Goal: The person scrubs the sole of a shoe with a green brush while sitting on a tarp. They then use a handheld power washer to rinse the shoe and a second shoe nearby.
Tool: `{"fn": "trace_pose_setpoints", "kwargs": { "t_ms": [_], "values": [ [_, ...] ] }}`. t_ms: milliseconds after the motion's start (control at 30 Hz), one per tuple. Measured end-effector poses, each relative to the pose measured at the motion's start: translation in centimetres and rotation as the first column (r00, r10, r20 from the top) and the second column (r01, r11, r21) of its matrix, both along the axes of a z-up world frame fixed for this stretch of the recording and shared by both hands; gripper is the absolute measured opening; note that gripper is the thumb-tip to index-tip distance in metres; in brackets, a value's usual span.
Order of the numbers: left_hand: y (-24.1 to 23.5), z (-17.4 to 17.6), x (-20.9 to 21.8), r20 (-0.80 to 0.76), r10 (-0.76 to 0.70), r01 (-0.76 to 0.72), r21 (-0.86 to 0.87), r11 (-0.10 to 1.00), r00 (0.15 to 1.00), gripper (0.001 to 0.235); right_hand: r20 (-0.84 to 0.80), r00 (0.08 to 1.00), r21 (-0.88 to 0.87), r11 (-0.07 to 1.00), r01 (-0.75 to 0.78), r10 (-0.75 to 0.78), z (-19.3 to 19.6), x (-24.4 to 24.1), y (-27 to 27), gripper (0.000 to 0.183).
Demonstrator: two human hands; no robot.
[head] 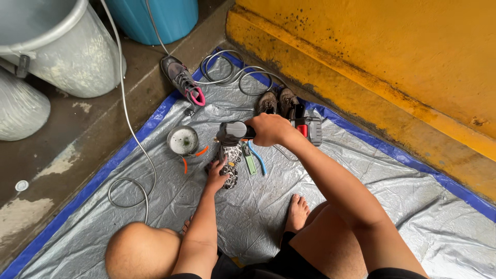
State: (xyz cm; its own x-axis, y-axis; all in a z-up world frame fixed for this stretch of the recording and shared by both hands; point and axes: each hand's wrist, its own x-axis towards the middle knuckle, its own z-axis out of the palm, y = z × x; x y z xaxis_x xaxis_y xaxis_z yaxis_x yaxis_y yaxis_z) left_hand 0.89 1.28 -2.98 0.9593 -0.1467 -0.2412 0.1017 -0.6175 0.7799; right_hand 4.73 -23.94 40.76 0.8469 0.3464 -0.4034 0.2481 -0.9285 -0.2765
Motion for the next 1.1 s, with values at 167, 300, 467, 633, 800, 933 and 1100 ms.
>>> {"fn": "trace_pose_setpoints", "kwargs": {
  "t_ms": [167, 300, 467, 633, 800, 933, 1100],
  "values": [
    [-0.5, -0.4, 0.8, -0.107, 0.034, -0.034, 0.006, 0.999, 0.994, 0.088, -0.048, 0.999, -0.039, 0.999, 0.021, -0.023, 1.2, 0.9, -1.4, 0.048],
    [-1.2, -1.8, 0.7, -0.136, 0.050, -0.042, 0.067, 0.997, 0.989, 0.081, -0.068, 0.997, -0.105, 0.994, 0.018, -0.025, 5.7, -0.7, -1.2, 0.050],
    [-2.7, -0.4, -0.9, -0.103, 0.050, -0.034, 0.150, 0.988, 0.993, 0.077, -0.029, 0.999, -0.155, 0.987, 0.031, -0.035, 1.1, 0.7, -2.9, 0.049],
    [-3.5, 1.2, -1.5, -0.112, 0.046, -0.025, 0.182, 0.983, 0.993, 0.077, -0.047, 0.996, -0.199, 0.978, 0.068, -0.079, 0.1, 1.0, -3.5, 0.051],
    [-3.5, 1.3, -1.6, -0.118, 0.054, -0.028, 0.207, 0.978, 0.992, 0.078, -0.073, 0.995, -0.221, 0.974, 0.045, -0.063, 0.5, 0.8, -4.2, 0.052],
    [-3.7, 1.2, -1.9, -0.087, 0.053, -0.033, 0.214, 0.976, 0.995, 0.080, -0.115, 0.991, -0.182, 0.982, 0.047, -0.068, 2.7, -0.2, -4.0, 0.050],
    [-3.3, 1.2, -1.9, -0.102, 0.060, -0.040, 0.190, 0.981, 0.993, 0.079, -0.096, 0.993, -0.187, 0.981, 0.048, -0.067, 2.0, 0.2, -4.0, 0.049]
  ]
}}
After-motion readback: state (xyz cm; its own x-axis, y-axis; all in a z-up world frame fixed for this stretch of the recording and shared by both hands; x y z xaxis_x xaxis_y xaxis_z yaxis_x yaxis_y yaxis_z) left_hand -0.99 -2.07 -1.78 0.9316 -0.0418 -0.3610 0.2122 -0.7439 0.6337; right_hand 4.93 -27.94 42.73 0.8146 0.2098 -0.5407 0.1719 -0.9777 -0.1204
